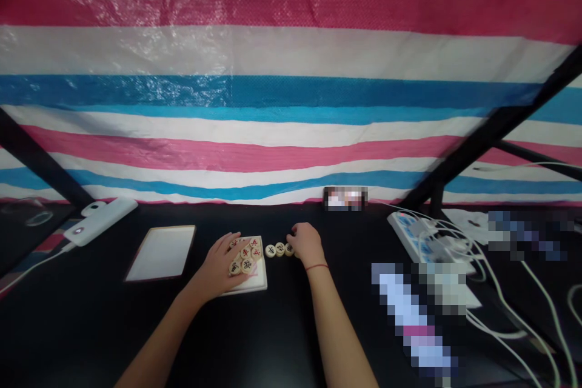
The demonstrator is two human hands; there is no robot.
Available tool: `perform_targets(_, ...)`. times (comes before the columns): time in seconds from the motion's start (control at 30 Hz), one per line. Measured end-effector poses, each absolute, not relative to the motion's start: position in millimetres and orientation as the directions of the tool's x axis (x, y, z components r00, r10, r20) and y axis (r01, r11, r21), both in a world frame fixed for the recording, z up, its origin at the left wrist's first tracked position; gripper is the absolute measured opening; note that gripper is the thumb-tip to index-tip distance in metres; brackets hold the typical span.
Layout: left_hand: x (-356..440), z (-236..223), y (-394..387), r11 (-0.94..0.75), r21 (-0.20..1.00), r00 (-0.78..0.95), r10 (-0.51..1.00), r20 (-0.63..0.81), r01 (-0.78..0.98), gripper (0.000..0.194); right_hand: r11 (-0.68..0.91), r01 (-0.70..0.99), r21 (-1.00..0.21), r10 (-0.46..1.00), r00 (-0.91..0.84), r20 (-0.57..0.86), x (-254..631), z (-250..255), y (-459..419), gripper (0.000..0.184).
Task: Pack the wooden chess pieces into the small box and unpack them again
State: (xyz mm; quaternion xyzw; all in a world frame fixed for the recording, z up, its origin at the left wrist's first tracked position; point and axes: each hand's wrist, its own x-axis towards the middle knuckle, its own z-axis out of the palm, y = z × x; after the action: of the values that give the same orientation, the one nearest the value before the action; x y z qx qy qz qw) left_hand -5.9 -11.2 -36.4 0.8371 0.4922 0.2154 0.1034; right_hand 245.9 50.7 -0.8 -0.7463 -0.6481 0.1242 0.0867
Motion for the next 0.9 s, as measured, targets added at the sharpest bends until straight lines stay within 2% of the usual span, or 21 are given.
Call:
perform_targets(0.2, -6.3, -37.5, -11.2, -0.506, 0.38, 0.425, 0.86, 0.281, 0.774, 0.071, -0.137, 0.955, -0.263, 0.991, 0.13, -0.043, 246.5, -4.5, 54.6, 0.023)
perform_targets(0.53, -6.0, -33.7, -12.6, -0.484, 0.39, 0.426, 0.875, 0.231, 0.783, 0.075, -0.133, 0.956, -0.263, 0.99, 0.143, 0.018, 257.1, -8.8, 49.9, 0.025)
perform_targets(0.73, -5.5, -27.5, -13.8, -0.474, 0.385, 0.393, 0.878, 0.272, 0.792, 0.067, -0.151, 0.921, -0.359, 0.984, 0.173, 0.031, 262.2, -6.7, 48.8, 0.023)
perform_targets(0.87, -4.0, -14.9, -15.0, -0.524, 0.416, 0.383, 0.843, 0.378, 0.743, 0.05, -0.134, 0.876, -0.464, 0.98, 0.187, 0.071, 258.2, 0.3, 38.3, 0.024)
perform_targets(0.9, -2.0, -12.0, -16.0, -0.544, 0.432, 0.383, 0.829, 0.407, 0.72, 0.045, -0.111, 0.844, -0.524, 0.979, 0.182, 0.086, 254.6, 2.5, 33.4, 0.024)
